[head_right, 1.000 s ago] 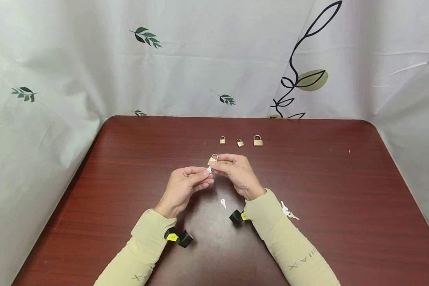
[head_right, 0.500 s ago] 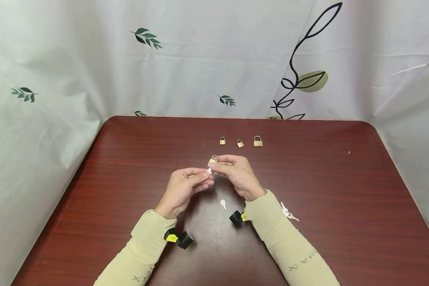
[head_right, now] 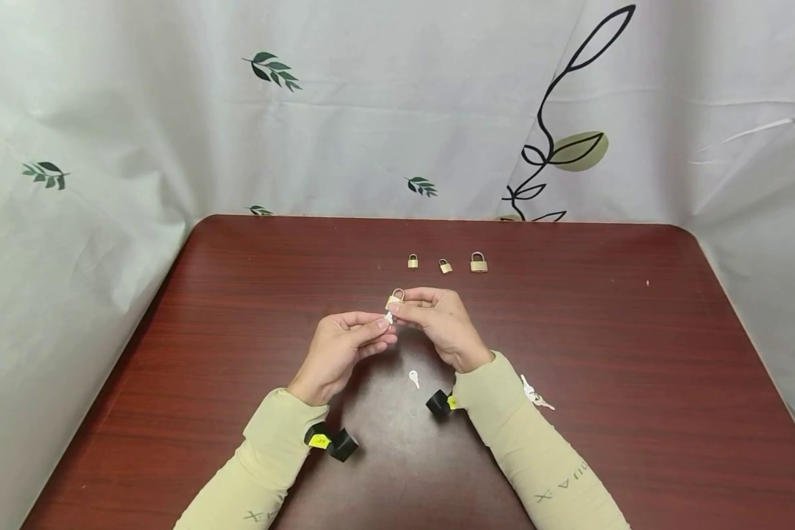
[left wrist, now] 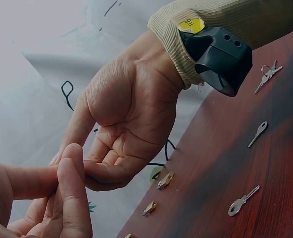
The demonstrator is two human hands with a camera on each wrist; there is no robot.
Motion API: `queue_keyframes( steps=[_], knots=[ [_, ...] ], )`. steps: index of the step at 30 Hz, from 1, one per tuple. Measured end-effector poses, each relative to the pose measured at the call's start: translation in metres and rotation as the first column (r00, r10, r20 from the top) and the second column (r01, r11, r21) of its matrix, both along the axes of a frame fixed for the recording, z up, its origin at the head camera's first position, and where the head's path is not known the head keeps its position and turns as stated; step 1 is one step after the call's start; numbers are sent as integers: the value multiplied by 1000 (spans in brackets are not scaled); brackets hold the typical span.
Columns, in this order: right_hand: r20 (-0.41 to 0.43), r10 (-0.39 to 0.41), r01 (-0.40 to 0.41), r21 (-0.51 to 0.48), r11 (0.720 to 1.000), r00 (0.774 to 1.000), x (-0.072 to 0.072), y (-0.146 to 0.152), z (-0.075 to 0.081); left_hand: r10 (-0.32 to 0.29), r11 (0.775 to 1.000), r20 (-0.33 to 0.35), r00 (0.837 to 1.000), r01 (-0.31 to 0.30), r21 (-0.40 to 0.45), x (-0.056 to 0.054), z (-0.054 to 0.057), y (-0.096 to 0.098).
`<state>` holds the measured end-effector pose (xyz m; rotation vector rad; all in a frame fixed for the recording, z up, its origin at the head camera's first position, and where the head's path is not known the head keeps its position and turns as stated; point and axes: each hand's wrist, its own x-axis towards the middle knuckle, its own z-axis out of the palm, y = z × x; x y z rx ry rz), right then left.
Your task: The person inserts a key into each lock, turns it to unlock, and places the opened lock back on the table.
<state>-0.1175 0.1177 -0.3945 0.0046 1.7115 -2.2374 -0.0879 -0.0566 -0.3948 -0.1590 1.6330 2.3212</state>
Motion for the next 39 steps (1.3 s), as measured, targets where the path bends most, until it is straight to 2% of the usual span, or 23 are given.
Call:
queue_keyframes(
  steps=[12, 18, 25, 39],
  knots=[
    [-25, 4, -2, 70, 998, 1000, 0, 1, 0, -7, 1000, 25, 1000, 8, -7, 0, 1, -1],
    [-25, 6, -4, 54, 999, 1000, 1, -3, 0, 6, 1000, 19, 1000, -6, -9, -1, 3, -3],
    [-31, -4, 6, 56, 998, 999, 1, -3, 0, -12, 1000, 23, 1000, 12, -4, -2, 2, -3],
    [-36, 32, -30, 61, 998, 999, 1, 2, -1, 6, 1000, 17, 1000, -6, 1, 0, 2, 0]
  ],
)
